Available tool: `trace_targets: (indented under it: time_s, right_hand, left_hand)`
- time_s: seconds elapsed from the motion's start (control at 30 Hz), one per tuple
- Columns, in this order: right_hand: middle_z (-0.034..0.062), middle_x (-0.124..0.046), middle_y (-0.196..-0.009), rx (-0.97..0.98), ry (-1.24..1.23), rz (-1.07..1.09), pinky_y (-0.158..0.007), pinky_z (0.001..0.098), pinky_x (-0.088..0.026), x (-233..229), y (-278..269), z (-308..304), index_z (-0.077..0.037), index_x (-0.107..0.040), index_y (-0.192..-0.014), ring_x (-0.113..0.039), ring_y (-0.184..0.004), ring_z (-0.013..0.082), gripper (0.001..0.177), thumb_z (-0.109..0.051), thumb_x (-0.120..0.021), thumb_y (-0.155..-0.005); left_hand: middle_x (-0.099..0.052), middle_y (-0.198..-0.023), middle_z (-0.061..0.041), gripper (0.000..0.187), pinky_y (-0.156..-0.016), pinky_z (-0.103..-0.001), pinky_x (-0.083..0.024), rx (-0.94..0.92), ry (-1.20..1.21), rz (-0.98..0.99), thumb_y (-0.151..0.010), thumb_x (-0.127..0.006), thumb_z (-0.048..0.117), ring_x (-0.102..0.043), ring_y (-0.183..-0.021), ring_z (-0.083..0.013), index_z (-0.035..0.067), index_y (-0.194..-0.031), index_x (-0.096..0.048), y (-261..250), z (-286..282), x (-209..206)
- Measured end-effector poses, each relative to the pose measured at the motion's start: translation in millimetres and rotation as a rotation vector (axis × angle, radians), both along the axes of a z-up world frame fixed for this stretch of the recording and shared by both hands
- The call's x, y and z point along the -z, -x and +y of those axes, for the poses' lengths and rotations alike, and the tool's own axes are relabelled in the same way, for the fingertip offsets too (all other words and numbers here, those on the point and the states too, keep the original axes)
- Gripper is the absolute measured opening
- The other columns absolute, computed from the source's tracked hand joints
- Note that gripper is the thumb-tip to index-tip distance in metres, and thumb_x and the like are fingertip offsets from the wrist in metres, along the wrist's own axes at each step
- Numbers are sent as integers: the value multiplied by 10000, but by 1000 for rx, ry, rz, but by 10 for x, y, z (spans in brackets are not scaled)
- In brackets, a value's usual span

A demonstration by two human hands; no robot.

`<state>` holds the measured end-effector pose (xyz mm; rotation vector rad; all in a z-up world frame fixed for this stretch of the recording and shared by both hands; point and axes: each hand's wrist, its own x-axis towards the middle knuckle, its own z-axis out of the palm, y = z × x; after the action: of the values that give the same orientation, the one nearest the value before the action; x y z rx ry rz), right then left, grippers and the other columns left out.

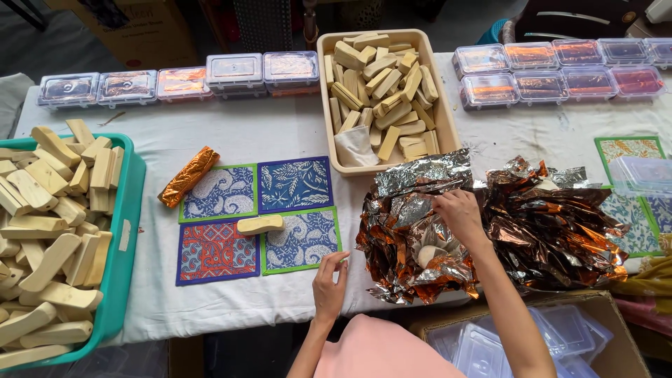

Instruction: The person wraps wooden blocks in metallic foil and places them into a transparent plastic container.

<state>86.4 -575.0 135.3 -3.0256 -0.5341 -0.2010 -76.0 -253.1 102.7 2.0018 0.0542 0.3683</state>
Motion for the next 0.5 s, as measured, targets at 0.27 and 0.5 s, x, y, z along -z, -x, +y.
trace_targets:
  time_s: [0.27,0.5]
  right_hand:
    - [-17,-739,-947,-5,-29,-158,-937,398,-489,-330,82,-30,-143,-764,-938,-670,-1008,218,80,-193,-737,-881]
    - [14,-726,-988,60,-418,-28,-738,366,-587,-442,87,-130,-116,-756,-1025,-727,-825,223,104,-151,-705,-941]
  left_hand:
    - [-723,-1148,-35,258,-759,-309,-619,0,23,9,-925,-680,22,-748,-886,-183,128,-1158,-710,10,-23,-4]
    - [-724,-1152,-40,255,-775,-306,-622,51,43,-29,-929,-676,19,-745,-943,-196,117,-1163,-702,15,-40,-72]
